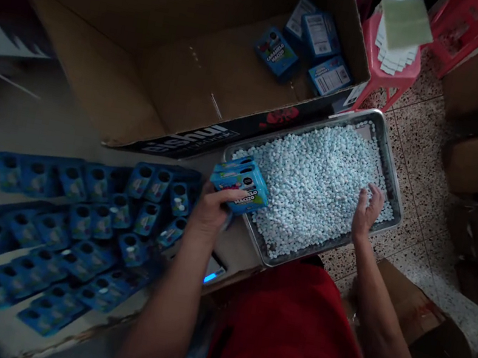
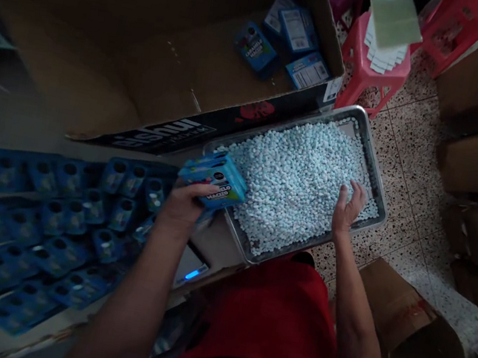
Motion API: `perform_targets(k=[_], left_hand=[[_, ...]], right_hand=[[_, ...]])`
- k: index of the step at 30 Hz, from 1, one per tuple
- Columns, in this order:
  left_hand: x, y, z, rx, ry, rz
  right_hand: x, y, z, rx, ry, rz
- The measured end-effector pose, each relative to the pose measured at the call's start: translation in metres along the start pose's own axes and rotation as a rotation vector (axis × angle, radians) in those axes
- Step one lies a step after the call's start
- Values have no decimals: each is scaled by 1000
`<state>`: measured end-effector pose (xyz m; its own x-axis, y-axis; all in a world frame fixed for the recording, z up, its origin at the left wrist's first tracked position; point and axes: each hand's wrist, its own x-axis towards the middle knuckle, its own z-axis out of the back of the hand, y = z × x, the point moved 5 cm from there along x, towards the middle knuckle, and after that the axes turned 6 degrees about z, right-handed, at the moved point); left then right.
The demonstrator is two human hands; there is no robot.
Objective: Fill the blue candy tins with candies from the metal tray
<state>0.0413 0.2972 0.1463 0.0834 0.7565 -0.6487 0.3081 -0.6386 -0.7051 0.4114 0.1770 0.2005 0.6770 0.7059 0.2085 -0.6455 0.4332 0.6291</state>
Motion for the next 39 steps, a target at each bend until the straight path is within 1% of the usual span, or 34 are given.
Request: perform_targets(k=[1,2,3,4,6,9,11,12,14,15,16,17,19,21,22,23,24,26,28,30,33,36,39], left_hand=[[7,2,-5,-3,24,25],[12,7,-12,-16,46,57],[16,13,-19,-33,61,82],[18,19,-27,-44,70,95],[18,31,-46,-39,107,109],[12,47,-83,12,220,156],[7,54,-109,46,321,190],[4,55,-120,61,376,199],[-2,53,-135,102,487,184],[-4,48,-138,134,532,153],[-6,41,-137,180,562,93],[-7,32,-132,245,576,2],[-11,10,-118,424,553,-255],[-15,-9,-101,633,452,-513],[-16,-15,-94,728,391,-596],[-17,-18,-89,808,338,-641],[-17,-20,-85,870,299,-658],[-16,-18,-83,926,262,-659],[-16,-16,-85,927,257,-659],[-17,-14,-87,921,261,-648],[-19,-14,-89,942,274,-637],[-24,-17,-91,997,314,-665],[-26,-17,-91,1032,330,-671]], right_hand=[[4,-15,-5,-35,-22,-18],[4,-24,-13,-48,-22,-14],[1,-27,-25,-41,-13,4],[-4,-25,-38,-17,0,28],[-17,-11,-61,67,32,67],[-29,14,-85,212,82,39],[-28,21,-93,312,99,-47],[-26,20,-96,370,106,-125],[-20,14,-103,493,133,-306],[-17,11,-106,540,150,-381],[-14,10,-109,583,180,-441],[-11,11,-111,633,220,-489],[-8,19,-112,810,295,-577],[-9,35,-108,1100,315,-697],[-9,47,-103,1246,300,-741],[-9,59,-96,1366,276,-755],[-10,73,-88,1458,264,-739],[-10,101,-73,1541,288,-631],[-12,124,-61,1497,318,-479],[-11,139,-55,1377,310,-352],[-6,150,-58,1217,307,-262],[4,156,-71,1166,394,-222],[15,161,-83,1154,474,-138]])
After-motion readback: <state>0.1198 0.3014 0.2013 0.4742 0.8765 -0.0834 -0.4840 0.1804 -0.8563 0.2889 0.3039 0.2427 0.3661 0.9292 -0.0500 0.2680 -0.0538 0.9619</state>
